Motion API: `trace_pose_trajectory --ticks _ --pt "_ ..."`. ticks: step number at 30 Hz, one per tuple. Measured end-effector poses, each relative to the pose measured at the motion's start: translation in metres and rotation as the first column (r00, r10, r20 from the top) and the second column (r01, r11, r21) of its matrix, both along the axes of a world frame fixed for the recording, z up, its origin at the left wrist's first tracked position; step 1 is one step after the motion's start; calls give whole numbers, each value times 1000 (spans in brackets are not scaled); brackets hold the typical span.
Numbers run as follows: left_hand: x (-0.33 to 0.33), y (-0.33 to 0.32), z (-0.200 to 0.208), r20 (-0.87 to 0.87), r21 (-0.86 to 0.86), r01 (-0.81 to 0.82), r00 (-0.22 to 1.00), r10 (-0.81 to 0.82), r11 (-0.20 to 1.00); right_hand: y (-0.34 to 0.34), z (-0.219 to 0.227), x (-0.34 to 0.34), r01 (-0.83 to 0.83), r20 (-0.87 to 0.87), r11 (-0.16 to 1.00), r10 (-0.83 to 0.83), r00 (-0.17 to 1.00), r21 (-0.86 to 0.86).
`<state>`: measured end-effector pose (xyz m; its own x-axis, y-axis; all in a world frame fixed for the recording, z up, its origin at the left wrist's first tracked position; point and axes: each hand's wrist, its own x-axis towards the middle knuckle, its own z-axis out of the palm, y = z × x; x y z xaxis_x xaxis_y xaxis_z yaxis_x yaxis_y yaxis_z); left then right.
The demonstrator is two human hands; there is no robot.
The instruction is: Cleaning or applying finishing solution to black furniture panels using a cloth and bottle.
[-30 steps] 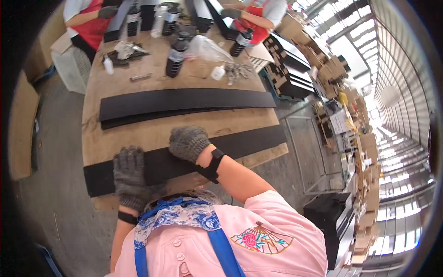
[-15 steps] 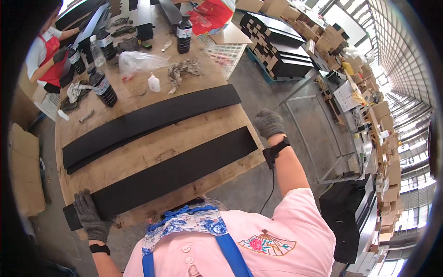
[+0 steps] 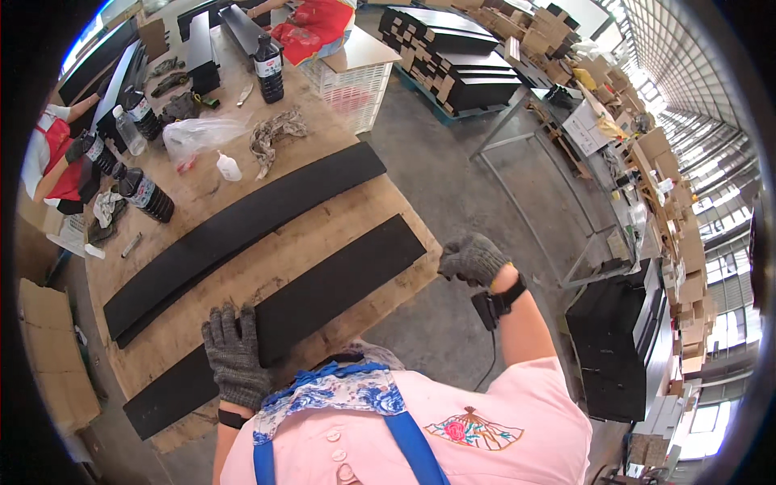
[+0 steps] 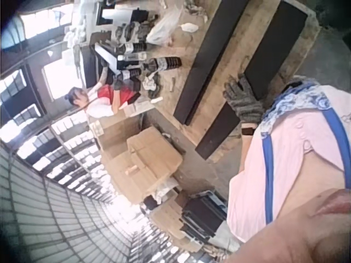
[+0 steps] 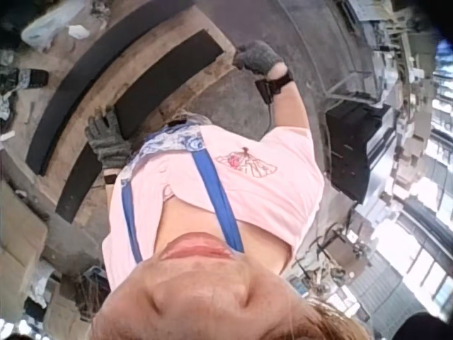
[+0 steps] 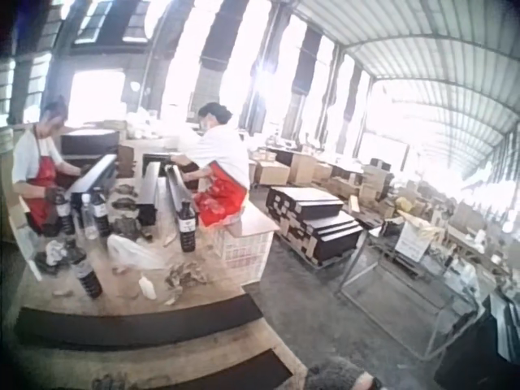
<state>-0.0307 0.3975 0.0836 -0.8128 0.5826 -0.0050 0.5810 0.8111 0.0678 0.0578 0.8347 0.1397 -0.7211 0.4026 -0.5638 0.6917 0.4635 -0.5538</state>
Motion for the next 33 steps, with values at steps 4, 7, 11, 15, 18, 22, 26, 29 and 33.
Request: trace_pose_trajectory --ticks 4,7,11,15,18,22,26,29,33 --pt "-4 -27 -10 -51 40 86 995 -84 995 -6 -8 35 371 -266 907 -414 870 -198" --pt "-9 -35 -8 -11 -63 138 990 -139 988 -17 -25 42 445 -396 799 -591 703 -404" --pt "-18 -46 16 -61 105 257 966 -251 961 -28 -37 43 432 -567 714 -700 433 -551" --pt "-52 -55 51 306 469 -82 949 -74 879 -12 -53 57 241 -457 534 -833 311 -810" --pt "-76 -54 45 693 413 -339 719 -50 845 -28 -55 43 133 -400 459 -859 320 -878" --pt "-93 -70 9 683 528 -240 689 -240 814 -94 -41 0 -124 -467 480 -709 528 -868" --pt "-83 -49 18 742 427 -330 660 -117 842 -172 -73 -43 -500 -603 337 -478 639 -798" --pt "-72 -28 46 23 147 278 958 -284 949 -213 -86 -67 -319 -230 -95 -504 832 -943" --pt "-58 -32 59 -223 365 240 961 -166 900 -137 -98 -83 -417 -788 677 -442 429 -607"
